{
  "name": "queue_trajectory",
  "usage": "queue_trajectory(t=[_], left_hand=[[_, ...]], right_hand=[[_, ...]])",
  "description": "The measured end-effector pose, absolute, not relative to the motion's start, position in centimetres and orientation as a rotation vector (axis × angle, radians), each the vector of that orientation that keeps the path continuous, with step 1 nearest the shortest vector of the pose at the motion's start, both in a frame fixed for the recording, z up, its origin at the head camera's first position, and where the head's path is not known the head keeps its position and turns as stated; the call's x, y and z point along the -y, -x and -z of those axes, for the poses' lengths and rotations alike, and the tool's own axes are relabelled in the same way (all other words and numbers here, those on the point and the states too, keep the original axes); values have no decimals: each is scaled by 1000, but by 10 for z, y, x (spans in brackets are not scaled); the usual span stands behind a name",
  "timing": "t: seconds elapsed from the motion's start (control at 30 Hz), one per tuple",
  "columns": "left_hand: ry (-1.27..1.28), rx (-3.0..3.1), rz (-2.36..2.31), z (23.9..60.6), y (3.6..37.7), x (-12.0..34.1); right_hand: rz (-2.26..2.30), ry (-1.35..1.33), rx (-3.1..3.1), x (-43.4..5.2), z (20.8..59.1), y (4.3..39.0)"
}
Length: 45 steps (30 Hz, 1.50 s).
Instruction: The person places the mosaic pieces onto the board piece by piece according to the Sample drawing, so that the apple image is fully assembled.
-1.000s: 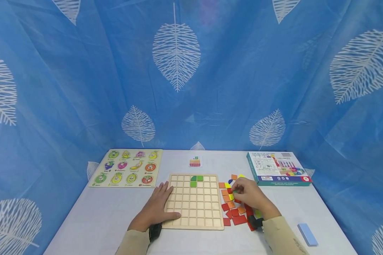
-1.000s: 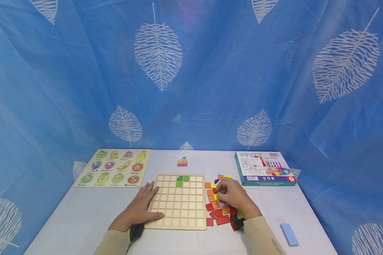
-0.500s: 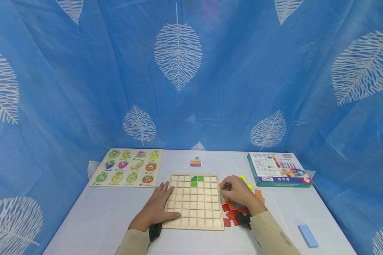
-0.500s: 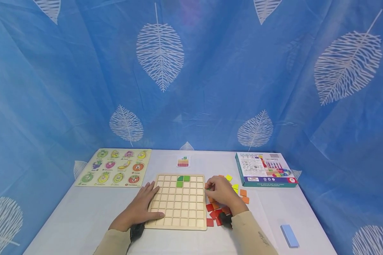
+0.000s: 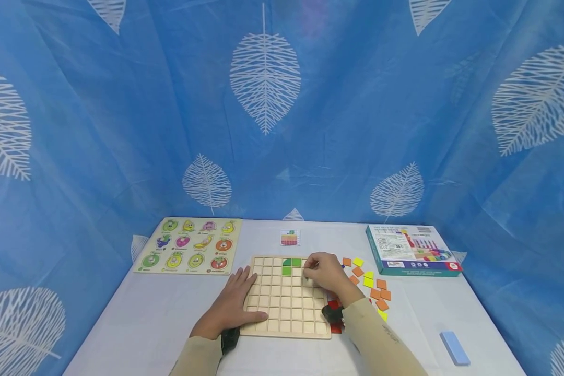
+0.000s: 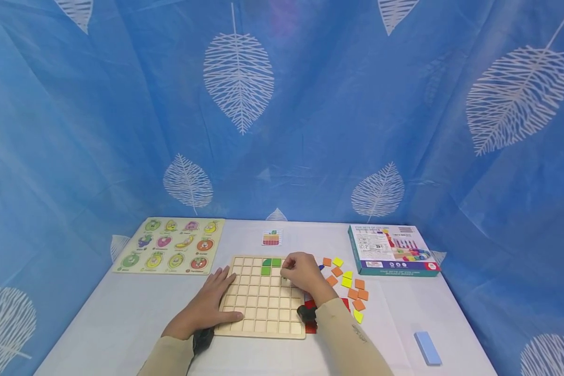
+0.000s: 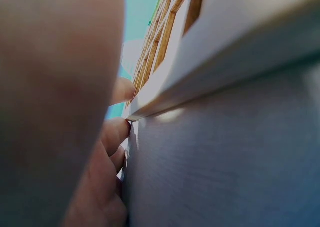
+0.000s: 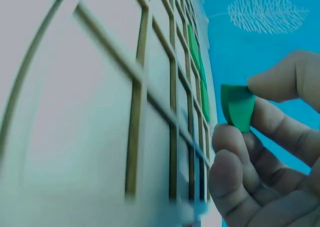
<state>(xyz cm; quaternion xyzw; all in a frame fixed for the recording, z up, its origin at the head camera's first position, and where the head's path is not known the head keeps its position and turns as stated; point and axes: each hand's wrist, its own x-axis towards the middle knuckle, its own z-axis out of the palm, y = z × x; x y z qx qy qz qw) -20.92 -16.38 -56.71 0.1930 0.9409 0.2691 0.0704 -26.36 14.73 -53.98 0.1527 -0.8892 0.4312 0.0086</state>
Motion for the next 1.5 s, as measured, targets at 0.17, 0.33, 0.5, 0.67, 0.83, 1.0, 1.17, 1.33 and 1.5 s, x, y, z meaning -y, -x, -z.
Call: queue_trajectory(t=[0.17, 0.33, 0.5, 0.67, 0.83, 1.0, 1.17, 1.33, 1.5], left_hand=[[-570, -2835, -785, 569, 211, 163], [-561, -2830, -813, 570, 212, 163], [-558, -2820, -822, 571, 211, 163], [-555, -2832, -816, 570, 210, 163], [-557, -2837, -809, 569, 210, 163], [-553, -2836, -812, 569, 210, 163], [-552, -2831, -820, 569, 210, 163], [-538, -2832, -816, 568, 211, 163], [-538, -2836, -809, 570, 211, 163]], right_hand=[[-1304, -431, 2809, -133, 543, 269], [-1244, -296, 2823, -121, 543, 271], [-1199, -207, 2850, -112, 542, 270], [-1173, -203, 2868, -106, 541, 270], [-1084, -186, 2897, -104, 541, 272], [-1137, -132, 2893, -107, 541, 272], [-1259, -186, 2856, -115, 542, 271], [-1321, -246, 2830, -120, 541, 270], [-1359, -233, 2825, -121, 541, 266]])
